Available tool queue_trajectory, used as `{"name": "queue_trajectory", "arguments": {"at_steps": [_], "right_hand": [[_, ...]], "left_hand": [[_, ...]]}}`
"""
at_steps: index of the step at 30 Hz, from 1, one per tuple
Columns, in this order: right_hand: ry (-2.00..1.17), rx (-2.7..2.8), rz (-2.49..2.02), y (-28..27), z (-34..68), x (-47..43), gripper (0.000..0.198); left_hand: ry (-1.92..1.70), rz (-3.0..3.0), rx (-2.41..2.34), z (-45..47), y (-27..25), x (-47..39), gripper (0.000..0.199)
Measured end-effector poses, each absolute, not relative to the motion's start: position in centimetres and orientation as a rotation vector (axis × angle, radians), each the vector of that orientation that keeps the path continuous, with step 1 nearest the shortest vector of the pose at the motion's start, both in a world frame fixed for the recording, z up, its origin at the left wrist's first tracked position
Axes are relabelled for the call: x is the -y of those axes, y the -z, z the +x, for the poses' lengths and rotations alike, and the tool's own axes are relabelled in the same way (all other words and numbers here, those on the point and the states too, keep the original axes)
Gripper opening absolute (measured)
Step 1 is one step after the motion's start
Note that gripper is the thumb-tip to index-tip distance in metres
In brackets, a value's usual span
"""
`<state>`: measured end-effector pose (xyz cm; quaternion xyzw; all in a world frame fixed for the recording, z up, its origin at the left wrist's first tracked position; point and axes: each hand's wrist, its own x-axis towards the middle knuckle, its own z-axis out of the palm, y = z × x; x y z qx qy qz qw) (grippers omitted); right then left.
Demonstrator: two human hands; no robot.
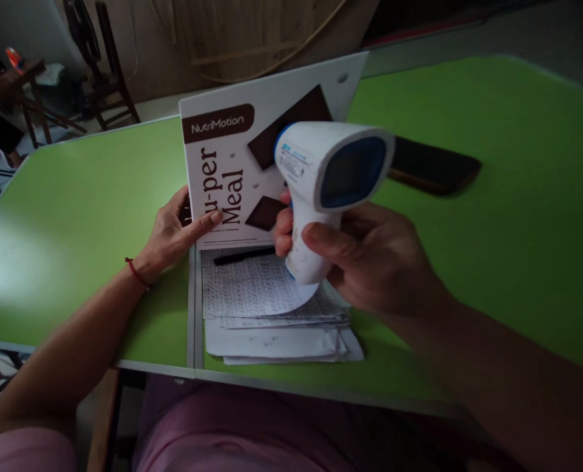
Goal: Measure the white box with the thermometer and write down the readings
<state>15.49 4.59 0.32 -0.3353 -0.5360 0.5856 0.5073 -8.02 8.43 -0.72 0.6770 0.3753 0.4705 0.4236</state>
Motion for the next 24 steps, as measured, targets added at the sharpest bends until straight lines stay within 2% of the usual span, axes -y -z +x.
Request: {"name": "queue_trajectory", "arguments": {"at_steps": [13, 24], "right_hand": [[-1.382, 1.292, -0.789, -0.65, 15.62, -4.44, 0.025], [-1.323, 1.375, -0.818, -1.08, 15.68, -4.95, 0.019]], "left_hand": [[-1.133, 1.576, -1.006, -8.69, 0.91, -8.56, 0.059], [-1.205, 1.600, -0.969, -8.86, 1.25, -8.62, 0.058]]}}
